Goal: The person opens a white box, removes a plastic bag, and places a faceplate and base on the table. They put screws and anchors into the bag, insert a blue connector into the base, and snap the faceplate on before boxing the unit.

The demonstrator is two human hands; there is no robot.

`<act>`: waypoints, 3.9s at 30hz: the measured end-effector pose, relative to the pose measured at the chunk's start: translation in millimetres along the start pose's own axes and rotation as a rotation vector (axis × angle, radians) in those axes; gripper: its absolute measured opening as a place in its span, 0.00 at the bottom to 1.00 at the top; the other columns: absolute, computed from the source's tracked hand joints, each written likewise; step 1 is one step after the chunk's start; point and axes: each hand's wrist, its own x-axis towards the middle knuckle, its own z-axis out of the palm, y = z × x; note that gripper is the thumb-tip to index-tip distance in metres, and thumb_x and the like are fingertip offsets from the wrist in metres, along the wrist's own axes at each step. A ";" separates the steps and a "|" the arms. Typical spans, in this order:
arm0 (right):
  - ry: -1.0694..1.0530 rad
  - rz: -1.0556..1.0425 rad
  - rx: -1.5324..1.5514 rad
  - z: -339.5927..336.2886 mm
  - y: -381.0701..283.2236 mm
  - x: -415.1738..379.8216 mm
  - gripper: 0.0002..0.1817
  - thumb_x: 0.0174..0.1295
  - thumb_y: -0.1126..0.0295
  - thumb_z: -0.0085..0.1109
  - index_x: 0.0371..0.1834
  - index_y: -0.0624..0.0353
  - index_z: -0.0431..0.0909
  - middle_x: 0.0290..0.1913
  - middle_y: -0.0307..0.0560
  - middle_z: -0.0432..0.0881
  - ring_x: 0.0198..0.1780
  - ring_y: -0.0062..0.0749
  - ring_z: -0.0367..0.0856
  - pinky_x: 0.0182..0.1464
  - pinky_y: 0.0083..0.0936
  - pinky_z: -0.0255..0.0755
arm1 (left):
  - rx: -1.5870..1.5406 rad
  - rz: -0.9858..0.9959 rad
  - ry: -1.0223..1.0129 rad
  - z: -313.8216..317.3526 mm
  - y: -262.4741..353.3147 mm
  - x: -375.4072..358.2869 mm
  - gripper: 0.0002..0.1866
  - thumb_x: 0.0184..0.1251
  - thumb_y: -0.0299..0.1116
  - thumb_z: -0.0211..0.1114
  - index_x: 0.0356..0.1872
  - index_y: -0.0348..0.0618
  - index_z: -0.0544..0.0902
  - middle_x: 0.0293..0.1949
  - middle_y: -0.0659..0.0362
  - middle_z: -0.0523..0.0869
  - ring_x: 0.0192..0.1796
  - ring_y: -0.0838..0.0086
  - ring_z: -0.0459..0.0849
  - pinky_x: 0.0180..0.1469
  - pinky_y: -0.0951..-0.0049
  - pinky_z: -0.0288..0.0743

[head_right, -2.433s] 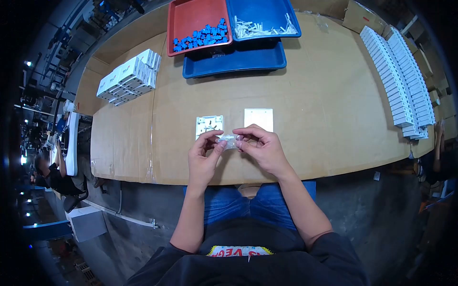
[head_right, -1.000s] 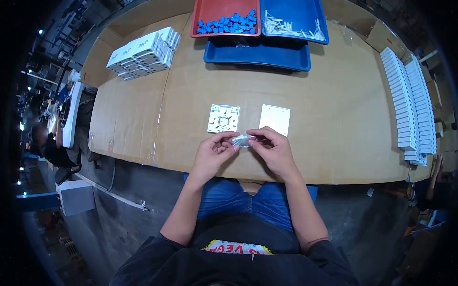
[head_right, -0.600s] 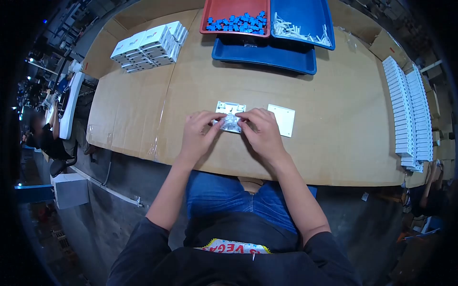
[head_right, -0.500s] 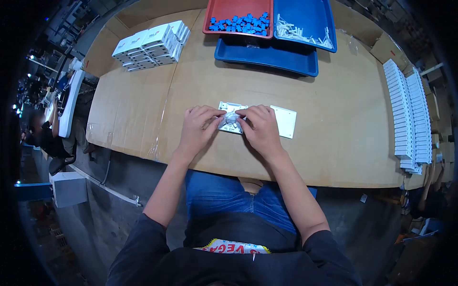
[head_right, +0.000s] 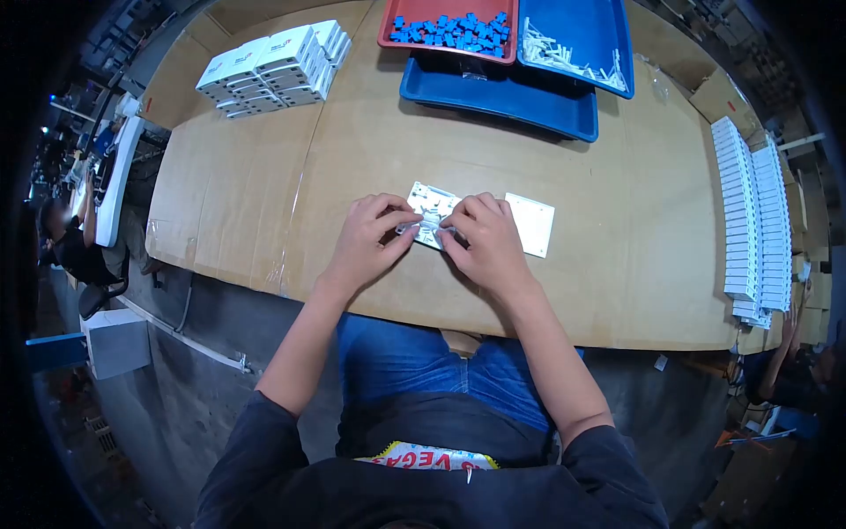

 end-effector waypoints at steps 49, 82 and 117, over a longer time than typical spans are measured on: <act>0.207 0.084 -0.374 -83.0 134.4 217.6 0.11 0.68 0.69 0.62 0.46 0.62 0.89 0.53 0.58 0.87 0.58 0.55 0.84 0.61 0.46 0.77 | 0.059 0.080 -0.098 -8.8 1.7 6.0 0.51 0.54 0.52 0.81 0.76 0.39 0.68 0.70 0.42 0.74 0.75 0.44 0.71 0.78 0.47 0.63; 1.049 -0.685 -0.318 -170.8 10.9 115.7 0.22 0.50 0.80 0.80 0.48 0.48 0.86 0.60 0.48 0.84 0.55 0.42 0.83 0.52 0.36 0.75 | 0.112 0.101 -0.126 -9.7 21.3 7.2 0.48 0.56 0.52 0.81 0.74 0.38 0.71 0.69 0.47 0.78 0.74 0.49 0.73 0.78 0.49 0.63; 0.073 0.096 0.209 11.9 8.0 -5.0 0.19 0.56 0.69 0.77 0.51 0.58 0.88 0.48 0.46 0.86 0.53 0.45 0.82 0.57 0.39 0.72 | 0.059 -0.182 -0.050 38.3 51.1 -25.0 0.56 0.55 0.53 0.81 0.82 0.40 0.63 0.76 0.49 0.73 0.79 0.56 0.70 0.82 0.40 0.52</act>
